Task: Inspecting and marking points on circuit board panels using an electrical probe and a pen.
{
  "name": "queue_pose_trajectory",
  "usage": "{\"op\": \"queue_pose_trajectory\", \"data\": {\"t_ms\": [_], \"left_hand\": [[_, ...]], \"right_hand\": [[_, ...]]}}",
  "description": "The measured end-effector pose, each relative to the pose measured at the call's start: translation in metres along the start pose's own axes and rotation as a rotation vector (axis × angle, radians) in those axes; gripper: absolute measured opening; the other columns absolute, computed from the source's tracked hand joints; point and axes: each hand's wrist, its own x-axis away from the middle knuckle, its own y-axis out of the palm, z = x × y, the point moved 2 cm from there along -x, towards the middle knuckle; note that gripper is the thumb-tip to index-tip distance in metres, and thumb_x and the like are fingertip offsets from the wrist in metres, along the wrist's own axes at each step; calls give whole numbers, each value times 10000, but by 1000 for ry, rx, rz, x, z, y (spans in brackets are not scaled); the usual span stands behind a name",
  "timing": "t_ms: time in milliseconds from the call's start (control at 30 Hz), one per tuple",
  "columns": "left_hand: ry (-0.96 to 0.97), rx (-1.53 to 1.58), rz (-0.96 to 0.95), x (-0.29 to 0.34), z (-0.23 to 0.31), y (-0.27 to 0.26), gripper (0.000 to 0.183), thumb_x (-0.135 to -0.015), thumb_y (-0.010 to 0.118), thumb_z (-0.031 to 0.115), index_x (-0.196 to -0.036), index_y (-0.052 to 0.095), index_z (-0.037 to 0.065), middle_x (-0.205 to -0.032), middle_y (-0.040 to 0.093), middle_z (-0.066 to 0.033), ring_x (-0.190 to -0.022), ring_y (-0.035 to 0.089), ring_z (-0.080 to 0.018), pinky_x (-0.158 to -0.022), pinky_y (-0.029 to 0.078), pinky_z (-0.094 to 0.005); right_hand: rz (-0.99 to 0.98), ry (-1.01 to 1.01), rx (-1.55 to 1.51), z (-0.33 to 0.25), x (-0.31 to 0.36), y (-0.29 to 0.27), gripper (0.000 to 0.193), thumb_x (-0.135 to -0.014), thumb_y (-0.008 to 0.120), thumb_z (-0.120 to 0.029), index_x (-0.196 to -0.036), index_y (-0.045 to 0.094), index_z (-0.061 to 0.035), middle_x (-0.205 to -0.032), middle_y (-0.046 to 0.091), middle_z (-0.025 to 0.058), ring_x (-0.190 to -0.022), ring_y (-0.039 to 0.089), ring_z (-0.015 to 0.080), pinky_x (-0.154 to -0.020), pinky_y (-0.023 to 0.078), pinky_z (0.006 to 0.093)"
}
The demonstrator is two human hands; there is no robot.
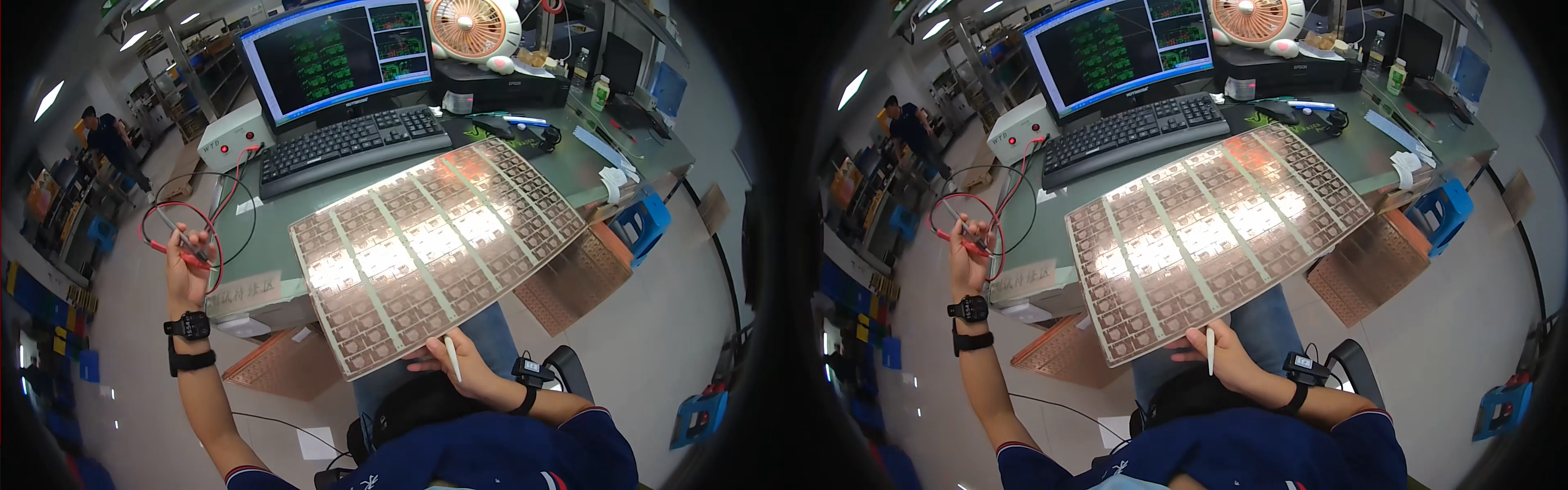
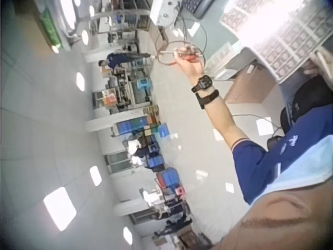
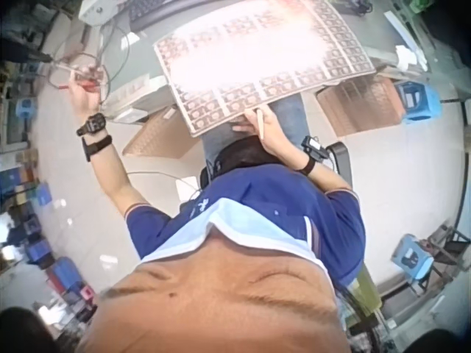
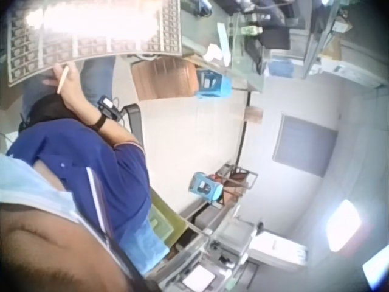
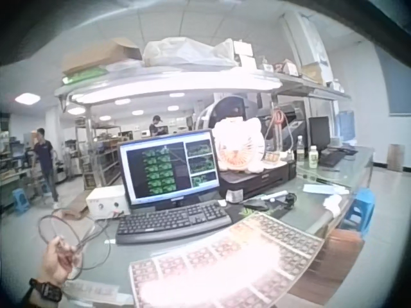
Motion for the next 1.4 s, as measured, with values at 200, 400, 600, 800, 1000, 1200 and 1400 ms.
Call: {"op": "queue_pose_trajectory", "data": {"t_ms": [200,400,600,800,1000,1200,1400], "left_hand": [[-230,420,-321,1,-29,17,202,-1060,444,184,-1208,562,114,-762,368,4,-658,376,-88,-597,381,-240],[-287,446,-201,17,-52,56,215,-1047,453,118,-1213,544,18,-754,401,5,-626,345,-84,-534,320,-229],[-196,-464,-123,23,-64,53,266,-1002,548,147,-1246,488,58,-808,457,13,-661,415,-51,-538,362,-204],[756,-1533,-292,-10,-76,20,392,-950,597,151,-1292,458,20,-1063,596,-148,-901,615,-318,-776,493,-402],[325,-1358,63,-84,-60,-25,374,-959,554,163,-1290,472,9,-1214,573,-199,-1085,597,-365,-885,465,-436],[441,-1420,142,-88,-11,-113,407,-945,543,142,-1305,471,-33,-1248,572,-223,-1204,549,-343,-1030,402,-393],[343,-1541,155,-56,3,-111,386,-954,546,144,-1288,470,-33,-1284,556,-250,-1225,536,-372,-1030,402,-401]], "right_hand": [[-25,26,61,-7,-8,2,298,-1053,466,-203,-1226,533,30,-1184,635,162,-1065,661,263,-882,574,377],[-51,66,61,-13,-20,1,298,-1052,471,-207,-1194,551,42,-1142,652,180,-1020,680,263,-867,576,368],[-323,182,347,-50,8,-43,242,-1039,510,-184,-1083,585,42,-1047,702,188,-931,714,227,-817,583,310],[-276,-55,585,-149,58,-61,208,-967,622,-169,-1063,659,12,-927,730,129,-832,734,213,-734,591,310],[-296,-921,1881,-171,-1,-15,315,-831,691,-193,-1128,620,-119,-1166,677,38,-1082,647,258,-923,513,411],[-275,-1181,1954,-169,-32,-13,157,-875,579,-158,-1025,590,-112,-1071,686,42,-936,684,197,-779,536,355],[-179,-1201,1893,-233,-51,20,235,-830,619,-94,-1060,625,-145,-794,661,62,-729,680,252,-589,502,384]]}}
